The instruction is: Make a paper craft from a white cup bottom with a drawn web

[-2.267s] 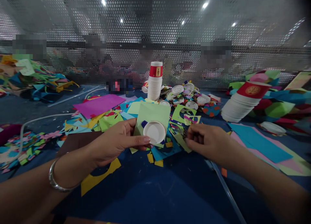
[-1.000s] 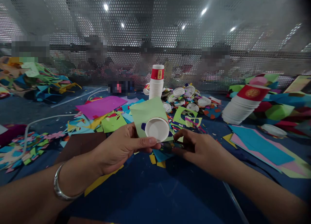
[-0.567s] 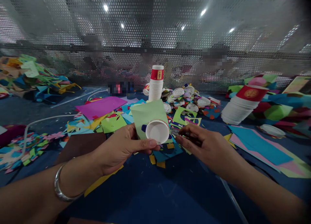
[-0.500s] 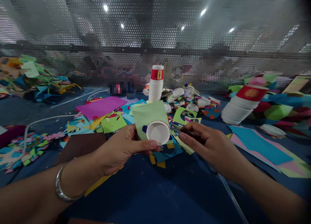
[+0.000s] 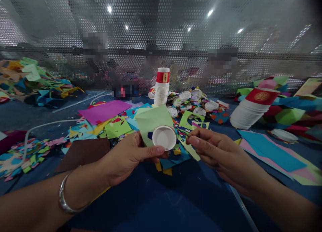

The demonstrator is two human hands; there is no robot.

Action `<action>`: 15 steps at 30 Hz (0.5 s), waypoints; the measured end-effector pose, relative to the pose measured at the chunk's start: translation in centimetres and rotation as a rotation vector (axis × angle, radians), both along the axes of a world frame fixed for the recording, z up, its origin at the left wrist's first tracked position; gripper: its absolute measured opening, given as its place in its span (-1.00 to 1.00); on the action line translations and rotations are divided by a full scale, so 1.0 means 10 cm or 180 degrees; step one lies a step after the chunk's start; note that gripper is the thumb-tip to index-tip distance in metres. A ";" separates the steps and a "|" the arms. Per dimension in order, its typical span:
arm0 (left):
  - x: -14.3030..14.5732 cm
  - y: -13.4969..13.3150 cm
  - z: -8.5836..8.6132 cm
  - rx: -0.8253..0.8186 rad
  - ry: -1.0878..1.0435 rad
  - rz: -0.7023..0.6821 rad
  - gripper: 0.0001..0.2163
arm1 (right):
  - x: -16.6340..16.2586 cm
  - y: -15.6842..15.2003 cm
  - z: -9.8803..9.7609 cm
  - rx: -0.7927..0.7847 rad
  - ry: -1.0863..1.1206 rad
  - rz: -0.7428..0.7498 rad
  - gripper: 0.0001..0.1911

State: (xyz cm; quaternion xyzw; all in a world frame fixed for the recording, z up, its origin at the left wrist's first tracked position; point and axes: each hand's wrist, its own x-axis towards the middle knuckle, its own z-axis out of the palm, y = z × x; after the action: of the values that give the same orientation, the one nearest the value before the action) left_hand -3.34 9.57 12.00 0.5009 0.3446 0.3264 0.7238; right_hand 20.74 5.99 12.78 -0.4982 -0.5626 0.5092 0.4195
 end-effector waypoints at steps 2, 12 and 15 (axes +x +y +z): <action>0.01 -0.01 -0.01 0.0035 0.0001 -0.0053 -0.65 | -0.02 0.00 -0.01 -0.0113 0.0117 0.0057 -0.63; 0.06 -0.06 -0.10 0.0035 -0.0112 -0.0138 -0.58 | -0.04 -0.02 -0.02 -0.0346 0.0443 0.0221 -0.64; 0.07 -0.06 -0.09 0.0024 -0.0113 -0.0131 -0.56 | -0.05 -0.02 -0.01 -0.0356 0.0415 0.0212 -0.64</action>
State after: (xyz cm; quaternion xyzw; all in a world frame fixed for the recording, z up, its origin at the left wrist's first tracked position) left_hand -2.65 9.00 11.05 0.5048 0.3200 0.3216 0.7344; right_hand 20.28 5.74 12.66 -0.4677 -0.5210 0.5848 0.4096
